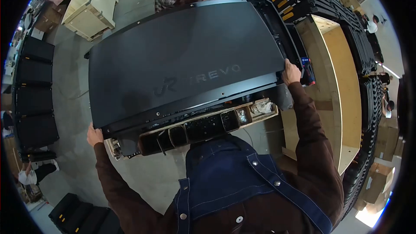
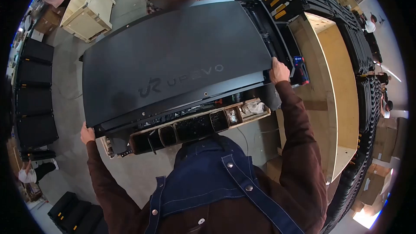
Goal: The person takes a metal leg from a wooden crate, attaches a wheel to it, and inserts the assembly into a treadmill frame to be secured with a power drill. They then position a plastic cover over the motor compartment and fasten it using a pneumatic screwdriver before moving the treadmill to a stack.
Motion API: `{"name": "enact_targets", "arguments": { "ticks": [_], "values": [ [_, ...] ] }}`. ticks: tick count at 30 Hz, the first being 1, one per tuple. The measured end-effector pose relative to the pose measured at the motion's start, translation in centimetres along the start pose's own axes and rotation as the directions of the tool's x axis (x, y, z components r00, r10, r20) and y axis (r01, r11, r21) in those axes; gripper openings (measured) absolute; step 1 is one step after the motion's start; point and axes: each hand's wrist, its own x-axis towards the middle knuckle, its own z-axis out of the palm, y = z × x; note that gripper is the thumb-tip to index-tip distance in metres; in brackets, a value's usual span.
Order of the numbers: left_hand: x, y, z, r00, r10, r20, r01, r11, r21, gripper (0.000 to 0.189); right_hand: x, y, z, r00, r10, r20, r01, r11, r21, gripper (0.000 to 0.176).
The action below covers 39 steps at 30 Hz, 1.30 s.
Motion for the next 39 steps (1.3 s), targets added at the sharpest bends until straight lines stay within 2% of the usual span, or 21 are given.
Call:
{"name": "enact_targets", "arguments": {
  "ticks": [2,4,7,9,11,12,13,14,15,17,19,21,23,24,26,30,33,34,36,37,39],
  "values": [
    [1.0,0.6,-0.8,0.997,-0.057,0.051,0.061,0.994,-0.093,0.034,0.4,-0.8,0.0,0.999,-0.026,0.032,0.027,0.999,-0.034,0.013],
    [0.4,1.6,-2.0,0.995,-0.056,0.086,0.052,0.997,0.050,0.033,-0.9,0.2,0.4,0.998,-0.064,0.012,0.065,0.998,-0.022,0.012],
    [-2.1,1.1,-2.7,0.999,0.021,0.047,-0.022,0.999,0.032,0.029,-2.2,1.8,0.4,1.000,0.014,-0.023,-0.014,1.000,-0.017,0.017],
    [-2.2,1.7,-2.4,0.987,-0.071,0.145,0.059,0.994,0.087,0.033,-1.3,1.6,0.4,1.000,-0.001,-0.003,0.001,1.000,-0.011,0.017],
    [-0.3,0.2,-0.2,0.998,-0.016,-0.060,0.017,1.000,0.023,0.030,-0.3,1.0,-0.3,0.999,0.017,0.039,-0.019,0.998,0.068,0.023],
    [0.8,-0.4,0.3,0.998,-0.003,-0.061,0.004,1.000,0.015,0.030,0.3,1.2,0.1,1.000,-0.002,0.013,0.000,0.993,0.122,0.027],
    [1.6,-1.0,0.7,0.987,-0.130,0.098,0.154,0.943,-0.296,0.029,1.5,2.2,1.5,0.989,0.038,0.146,-0.080,0.952,0.295,0.038],
    [1.9,-1.6,1.1,0.937,-0.195,0.291,0.329,0.773,-0.542,0.029,1.6,2.4,2.7,0.995,0.010,0.103,-0.042,0.950,0.309,0.040],
    [1.8,-2.0,1.6,0.937,-0.185,0.298,0.325,0.776,-0.540,0.029,1.1,2.4,3.9,0.998,-0.016,0.065,-0.006,0.946,0.323,0.042],
    [1.3,-2.3,3.3,0.991,-0.083,0.107,0.131,0.797,-0.589,0.031,0.7,2.0,4.9,0.998,0.007,0.070,-0.027,0.955,0.296,0.040],
    [1.0,-3.4,5.5,0.998,-0.060,0.033,0.068,0.833,-0.549,0.034,0.1,1.7,5.8,0.996,0.059,0.066,-0.076,0.957,0.280,0.039],
    [1.2,-3.3,6.4,0.999,-0.032,-0.042,0.006,0.864,-0.503,0.037,-0.5,1.4,6.6,0.998,0.033,-0.056,-0.016,0.960,0.278,0.038],
    [0.4,-2.2,6.1,0.960,-0.275,0.053,0.279,0.922,-0.269,0.048,-1.0,0.6,6.6,0.989,0.104,-0.108,-0.074,0.965,0.252,0.036],
    [-0.1,-1.8,5.9,0.960,-0.276,0.053,0.280,0.922,-0.268,0.048,-1.0,0.4,6.4,0.989,0.102,-0.107,-0.072,0.965,0.253,0.036],
    [-0.3,-0.6,5.5,0.958,-0.248,-0.142,0.193,0.929,-0.317,0.047,-1.0,0.0,5.9,0.989,0.128,-0.070,-0.107,0.963,0.246,0.034],
    [0.2,-0.8,5.4,0.960,-0.245,-0.139,0.177,0.909,-0.379,0.049,-1.0,0.2,6.0,0.996,0.073,-0.055,-0.058,0.971,0.234,0.033],
    [0.0,-2.0,6.0,0.976,-0.100,-0.192,0.053,0.970,-0.239,0.043,-0.6,0.3,5.8,0.996,0.087,-0.005,-0.082,0.959,0.270,0.032],
    [0.4,-2.5,6.2,0.976,-0.059,-0.211,0.011,0.976,-0.219,0.040,-0.3,1.3,6.2,0.999,-0.001,-0.044,0.014,0.952,0.305,0.031],
    [0.5,-1.6,3.9,0.987,0.003,-0.160,-0.040,0.972,-0.230,0.031,-0.2,1.5,3.3,0.998,-0.026,0.050,0.013,0.971,0.239,0.028],
    [0.4,-0.9,2.4,0.992,0.012,-0.125,-0.045,0.965,-0.259,0.029,-0.9,1.1,1.1,0.975,-0.141,-0.169,0.140,0.990,-0.017,0.024],
    [1.2,-0.7,0.6,1.000,-0.018,-0.023,0.011,0.966,-0.257,0.029,-0.5,2.1,-0.4,0.976,-0.184,-0.115,0.165,0.973,-0.163,0.023]
  ]
}}
